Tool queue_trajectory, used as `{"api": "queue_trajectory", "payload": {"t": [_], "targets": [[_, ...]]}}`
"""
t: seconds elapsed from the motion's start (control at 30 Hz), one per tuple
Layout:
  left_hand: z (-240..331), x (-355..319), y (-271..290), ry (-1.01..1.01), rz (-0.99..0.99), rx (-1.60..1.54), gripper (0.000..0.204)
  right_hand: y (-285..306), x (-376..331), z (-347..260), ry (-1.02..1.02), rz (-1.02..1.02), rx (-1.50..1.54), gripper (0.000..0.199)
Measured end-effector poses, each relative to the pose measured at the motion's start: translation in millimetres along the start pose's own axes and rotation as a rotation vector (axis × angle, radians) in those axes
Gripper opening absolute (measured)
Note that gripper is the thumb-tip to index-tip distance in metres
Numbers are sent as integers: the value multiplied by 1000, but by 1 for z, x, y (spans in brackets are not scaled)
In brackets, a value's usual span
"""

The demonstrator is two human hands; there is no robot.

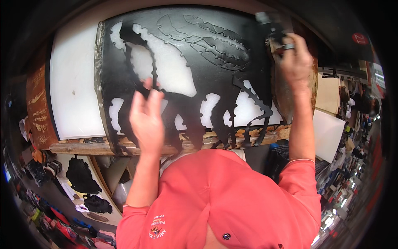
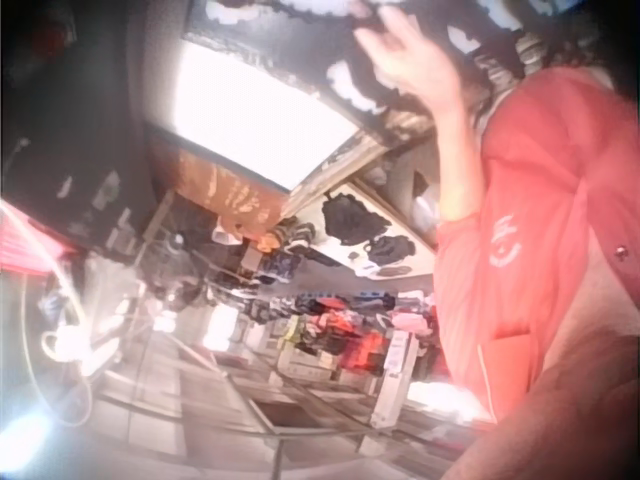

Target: The person uses a handheld blade to cut intricate shapes from a black rubber sheet on a cutting machine. They repeatedly press the blade into the material, remove the cut pieces, and place them on a nearby surface. The person then feeds a new sheet into the machine and continues cutting.

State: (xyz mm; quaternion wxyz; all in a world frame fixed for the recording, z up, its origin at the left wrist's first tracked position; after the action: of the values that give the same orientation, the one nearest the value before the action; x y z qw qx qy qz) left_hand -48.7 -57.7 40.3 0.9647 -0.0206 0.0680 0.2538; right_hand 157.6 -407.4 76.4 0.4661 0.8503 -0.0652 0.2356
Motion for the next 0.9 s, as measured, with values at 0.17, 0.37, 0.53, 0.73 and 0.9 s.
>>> {"api": "queue_trajectory", "payload": {"t": [0.17,0.37,0.53,0.73,0.9], "targets": [[8,-56,-34,-468,-439,491,69,-44,-54,-46,92,-326,-28,37],[-9,-40,-72,-684,-461,574,69,-51,-49,-46,39,-494,-185,29],[-2,-15,-76,-269,-312,201,68,-32,-24,-55,-94,-225,89,19],[11,20,-59,182,-176,-235,70,-23,-4,-63,293,-44,81,10],[11,37,-52,350,-380,-218,57,-34,16,-67,409,-56,44,15]]}}
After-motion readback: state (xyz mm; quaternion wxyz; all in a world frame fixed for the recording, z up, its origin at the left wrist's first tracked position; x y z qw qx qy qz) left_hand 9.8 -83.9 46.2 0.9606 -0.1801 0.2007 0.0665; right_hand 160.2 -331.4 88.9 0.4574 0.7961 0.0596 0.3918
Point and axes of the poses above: each hand's wrist, its own x-axis towards the middle knuckle, its own y-axis out of the back of the hand, z = x × y, the point moved 2 cm from there along x, towards the middle knuckle, and after that the axes turned 12 degrees about -y, right-handed, at the moved point
